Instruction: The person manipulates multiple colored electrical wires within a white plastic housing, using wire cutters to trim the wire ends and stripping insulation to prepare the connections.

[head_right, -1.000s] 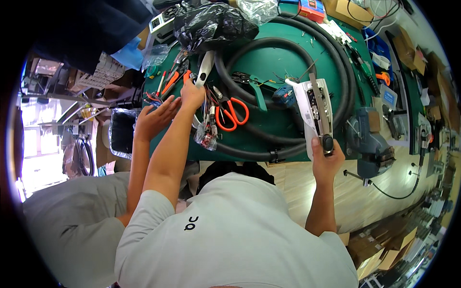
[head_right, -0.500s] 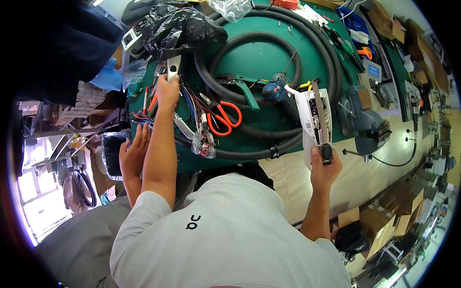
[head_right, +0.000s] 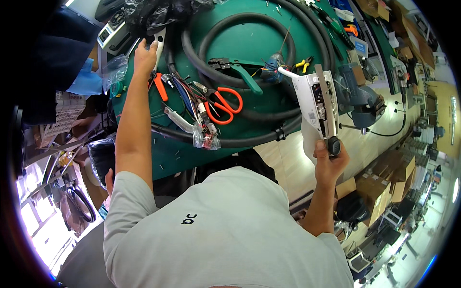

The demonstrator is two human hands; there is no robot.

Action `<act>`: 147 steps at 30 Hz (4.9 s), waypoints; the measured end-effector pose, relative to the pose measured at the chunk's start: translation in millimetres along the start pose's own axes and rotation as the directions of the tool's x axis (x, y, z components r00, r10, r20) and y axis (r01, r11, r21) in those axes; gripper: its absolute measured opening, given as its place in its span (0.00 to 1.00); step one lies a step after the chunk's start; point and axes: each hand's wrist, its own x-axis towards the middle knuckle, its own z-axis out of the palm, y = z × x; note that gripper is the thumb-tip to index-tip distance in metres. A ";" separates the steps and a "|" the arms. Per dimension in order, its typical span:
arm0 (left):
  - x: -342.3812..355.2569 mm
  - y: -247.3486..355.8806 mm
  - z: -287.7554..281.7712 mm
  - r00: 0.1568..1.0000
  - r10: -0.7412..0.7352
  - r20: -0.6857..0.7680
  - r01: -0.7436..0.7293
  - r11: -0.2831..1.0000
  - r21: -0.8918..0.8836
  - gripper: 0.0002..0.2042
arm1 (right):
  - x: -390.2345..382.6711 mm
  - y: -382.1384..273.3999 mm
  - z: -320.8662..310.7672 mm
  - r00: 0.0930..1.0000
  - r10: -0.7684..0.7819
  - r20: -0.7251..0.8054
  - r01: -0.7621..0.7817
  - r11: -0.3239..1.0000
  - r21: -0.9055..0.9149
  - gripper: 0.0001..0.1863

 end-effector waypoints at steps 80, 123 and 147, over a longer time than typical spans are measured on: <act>-292.5 132.3 -57.2 0.911 -0.231 0.341 0.312 -0.154 -0.938 0.15 | 95.8 17.5 31.3 0.705 -0.126 0.698 0.341 0.923 -0.179 0.14; -300.1 129.9 -65.7 0.802 -0.372 0.467 0.333 -0.370 -0.867 0.13 | 96.6 21.0 34.5 0.663 -0.059 0.746 -0.073 0.987 0.143 0.16; -300.8 116.2 -33.4 0.681 0.143 0.718 0.370 -0.914 -0.169 0.17 | 107.7 19.3 41.9 0.666 -0.085 0.741 -0.119 0.969 0.218 0.14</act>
